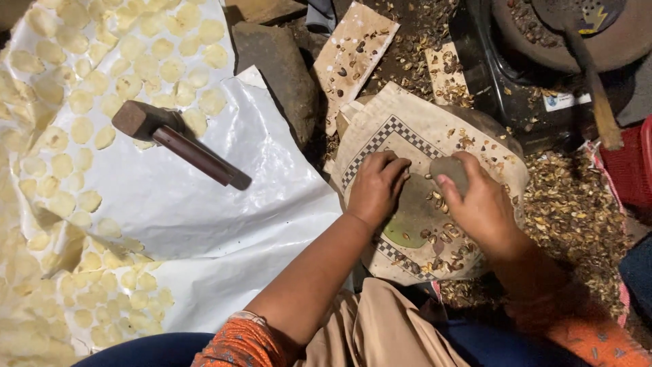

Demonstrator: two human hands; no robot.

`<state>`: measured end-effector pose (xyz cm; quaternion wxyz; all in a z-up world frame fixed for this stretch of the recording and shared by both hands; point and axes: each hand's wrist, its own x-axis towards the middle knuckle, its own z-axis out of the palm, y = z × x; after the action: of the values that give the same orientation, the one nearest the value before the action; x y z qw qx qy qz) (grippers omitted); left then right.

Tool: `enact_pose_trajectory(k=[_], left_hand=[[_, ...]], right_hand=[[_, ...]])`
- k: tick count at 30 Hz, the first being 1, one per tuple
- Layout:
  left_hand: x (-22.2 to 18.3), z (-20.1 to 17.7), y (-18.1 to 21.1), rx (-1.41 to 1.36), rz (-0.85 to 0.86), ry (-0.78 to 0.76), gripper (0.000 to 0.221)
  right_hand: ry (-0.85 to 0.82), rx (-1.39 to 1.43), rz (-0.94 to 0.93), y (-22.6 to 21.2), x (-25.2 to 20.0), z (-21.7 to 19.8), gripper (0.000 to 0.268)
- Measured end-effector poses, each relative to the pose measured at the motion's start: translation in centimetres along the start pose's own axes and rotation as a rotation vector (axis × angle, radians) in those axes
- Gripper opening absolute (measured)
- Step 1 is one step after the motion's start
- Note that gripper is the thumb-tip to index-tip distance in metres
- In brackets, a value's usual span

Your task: Processing nuts by cracking them with a stone and flattening food slices with a wooden mallet.

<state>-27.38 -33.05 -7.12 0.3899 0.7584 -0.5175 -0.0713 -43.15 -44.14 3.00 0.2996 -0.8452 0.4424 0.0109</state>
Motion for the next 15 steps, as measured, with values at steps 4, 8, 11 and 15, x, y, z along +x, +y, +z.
enact_pose_trajectory(k=[4, 8, 11, 15], left_hand=[[0.7, 0.9, 0.5, -0.004, -0.043, -0.036, 0.018], [0.7, 0.9, 1.0, 0.061, -0.085, -0.089, 0.019], [0.3, 0.7, 1.1, 0.052, -0.084, -0.113, 0.015], [0.1, 1.3, 0.7, 0.048, -0.107, -0.108, 0.014]], right_hand=[[-0.143, -0.247, -0.040, 0.5, 0.0, -0.9, 0.052], [-0.172, -0.207, -0.024, 1.2, 0.8, -0.5, 0.051], [-0.096, -0.275, -0.107, 0.1, -0.8, -0.1, 0.050], [-0.040, -0.418, -0.218, 0.5, -2.8, 0.6, 0.050]])
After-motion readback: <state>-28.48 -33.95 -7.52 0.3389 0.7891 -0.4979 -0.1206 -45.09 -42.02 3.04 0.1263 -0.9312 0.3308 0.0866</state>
